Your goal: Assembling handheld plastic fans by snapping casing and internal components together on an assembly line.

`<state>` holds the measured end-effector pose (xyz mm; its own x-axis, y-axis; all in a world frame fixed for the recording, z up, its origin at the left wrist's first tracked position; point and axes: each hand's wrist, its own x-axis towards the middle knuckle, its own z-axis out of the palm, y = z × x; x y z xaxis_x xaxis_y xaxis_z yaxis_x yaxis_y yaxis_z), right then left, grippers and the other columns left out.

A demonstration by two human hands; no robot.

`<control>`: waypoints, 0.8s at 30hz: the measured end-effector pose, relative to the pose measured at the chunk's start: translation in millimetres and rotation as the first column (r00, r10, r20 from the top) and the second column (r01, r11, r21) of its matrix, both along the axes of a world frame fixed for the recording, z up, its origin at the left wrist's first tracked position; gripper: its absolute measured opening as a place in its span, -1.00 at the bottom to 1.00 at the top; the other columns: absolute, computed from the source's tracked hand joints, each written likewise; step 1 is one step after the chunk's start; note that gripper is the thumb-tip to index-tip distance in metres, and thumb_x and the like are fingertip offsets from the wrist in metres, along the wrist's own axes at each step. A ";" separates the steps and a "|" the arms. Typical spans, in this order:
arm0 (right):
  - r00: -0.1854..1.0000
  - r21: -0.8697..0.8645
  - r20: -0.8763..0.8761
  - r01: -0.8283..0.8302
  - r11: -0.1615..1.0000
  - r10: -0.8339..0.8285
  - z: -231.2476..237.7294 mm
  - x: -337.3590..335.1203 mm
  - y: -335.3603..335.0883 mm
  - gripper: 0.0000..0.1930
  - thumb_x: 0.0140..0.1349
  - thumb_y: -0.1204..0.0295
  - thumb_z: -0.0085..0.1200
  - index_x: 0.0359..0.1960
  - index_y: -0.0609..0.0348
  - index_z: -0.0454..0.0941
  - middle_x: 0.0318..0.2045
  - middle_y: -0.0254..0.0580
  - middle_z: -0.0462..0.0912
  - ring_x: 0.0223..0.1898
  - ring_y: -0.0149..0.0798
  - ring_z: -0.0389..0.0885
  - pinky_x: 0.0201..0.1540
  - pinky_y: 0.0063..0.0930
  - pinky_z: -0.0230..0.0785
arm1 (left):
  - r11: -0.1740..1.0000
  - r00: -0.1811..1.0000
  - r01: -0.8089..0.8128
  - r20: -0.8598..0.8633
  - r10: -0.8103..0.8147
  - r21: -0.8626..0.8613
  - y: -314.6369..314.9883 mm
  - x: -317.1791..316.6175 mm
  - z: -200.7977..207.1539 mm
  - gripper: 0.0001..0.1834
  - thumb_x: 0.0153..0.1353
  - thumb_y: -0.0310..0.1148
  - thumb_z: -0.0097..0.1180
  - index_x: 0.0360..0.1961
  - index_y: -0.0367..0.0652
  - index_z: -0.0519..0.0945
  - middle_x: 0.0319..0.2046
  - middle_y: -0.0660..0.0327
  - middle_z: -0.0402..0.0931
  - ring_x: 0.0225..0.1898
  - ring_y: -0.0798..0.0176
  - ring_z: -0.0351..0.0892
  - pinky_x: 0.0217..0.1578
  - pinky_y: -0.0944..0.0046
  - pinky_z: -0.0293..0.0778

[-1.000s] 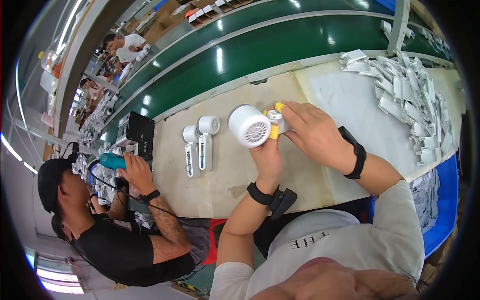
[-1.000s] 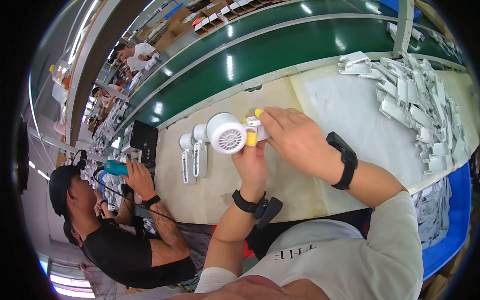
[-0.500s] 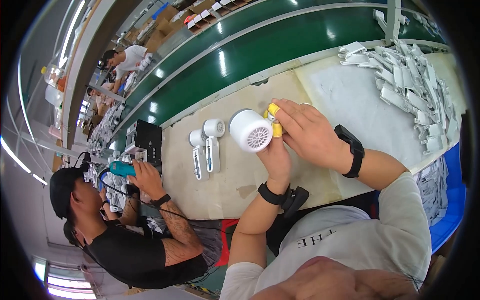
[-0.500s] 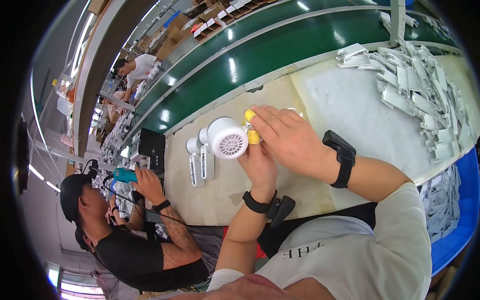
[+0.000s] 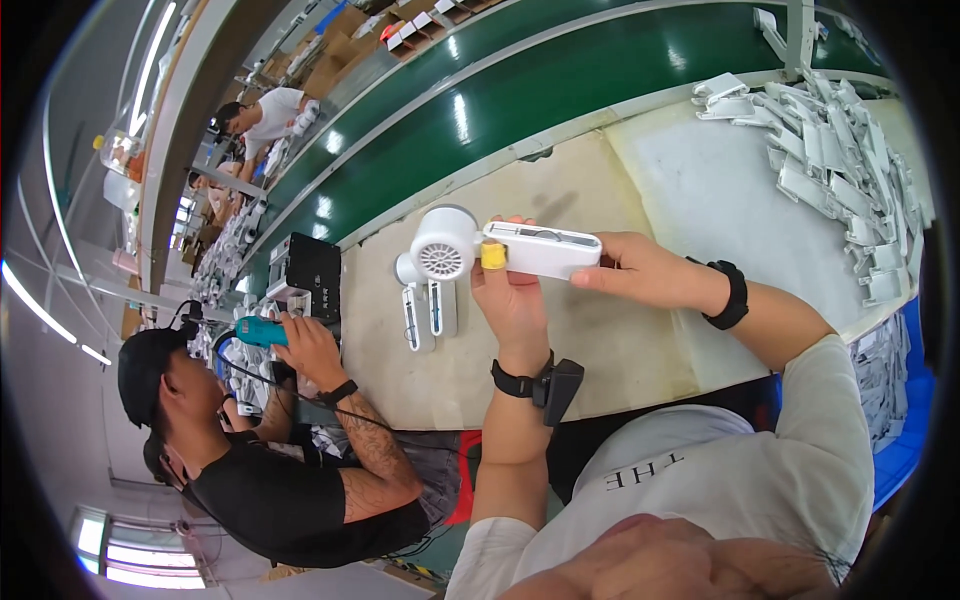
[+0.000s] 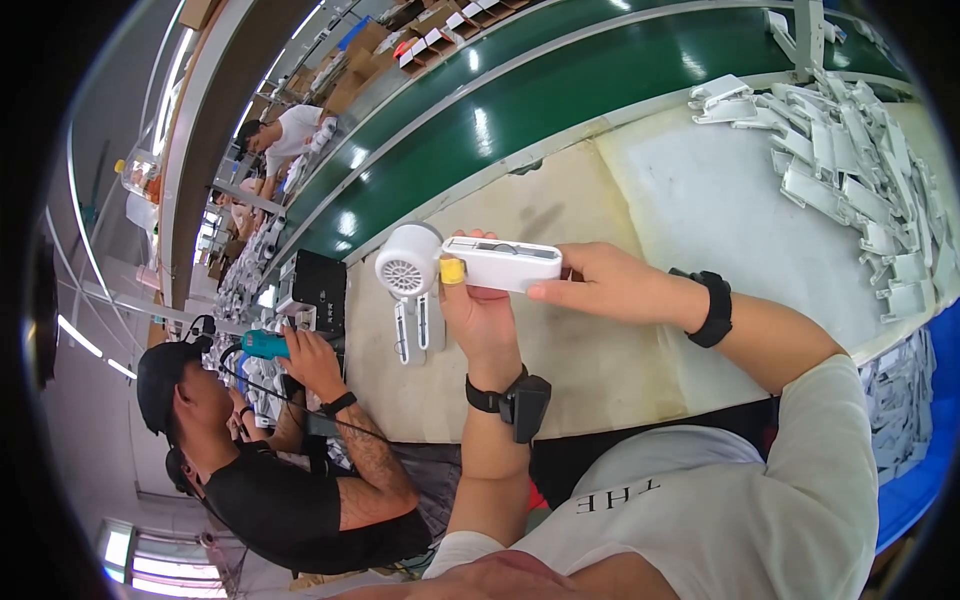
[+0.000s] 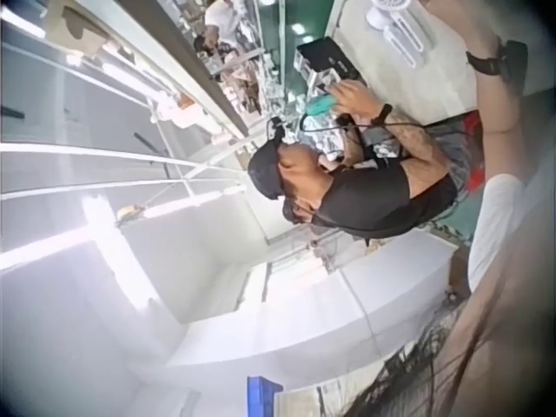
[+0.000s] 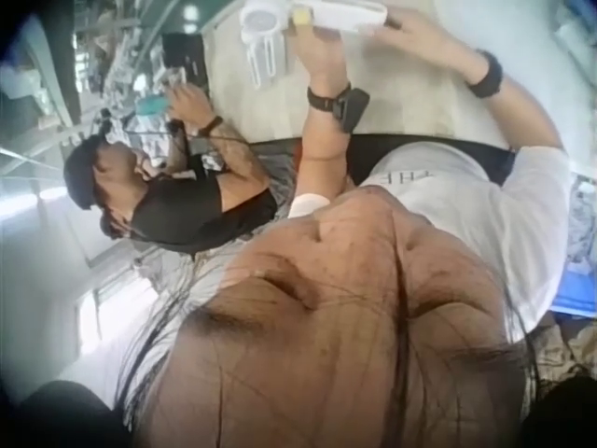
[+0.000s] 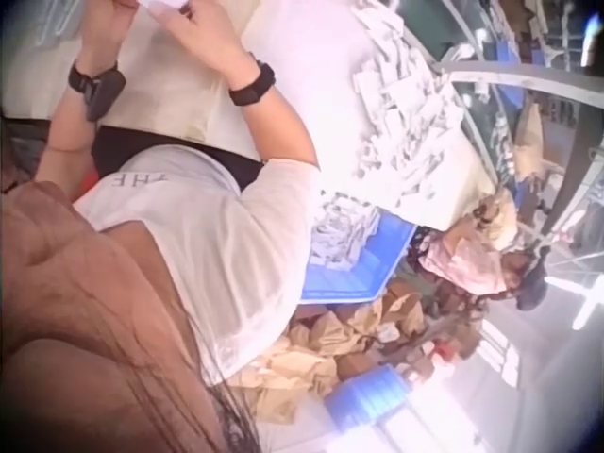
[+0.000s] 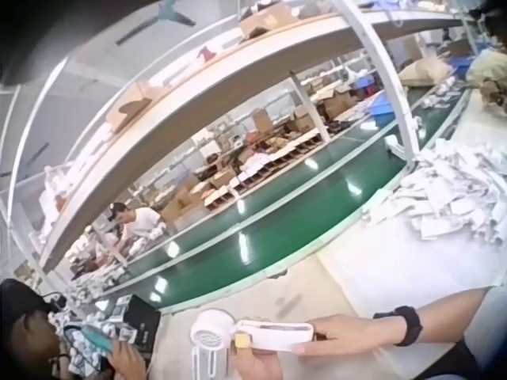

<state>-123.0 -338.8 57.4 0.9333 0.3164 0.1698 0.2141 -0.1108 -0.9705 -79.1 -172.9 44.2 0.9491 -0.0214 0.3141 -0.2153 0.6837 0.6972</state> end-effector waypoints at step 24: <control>0.985 -0.124 0.129 0.134 0.983 -0.118 6.8 -1.6 3.7 -0.64 0.08 0.16 0.08 -0.53 0.27 0.43 -0.65 -0.30 0.34 -0.58 -0.42 0.31 -0.51 -0.52 0.18 | 0.979 0.978 0.180 -0.088 -0.188 -0.099 3.0 -7.1 3.0 -0.66 0.22 -0.30 0.04 -0.04 -0.27 0.42 -0.18 0.07 0.51 -0.11 0.14 0.51 -0.08 0.14 0.46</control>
<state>-124.6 -335.1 64.2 0.9423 0.2244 0.2483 0.3049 -0.2698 -0.9134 -86.2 -169.9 47.2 0.9574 -0.1744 0.2300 -0.0147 0.7662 0.6424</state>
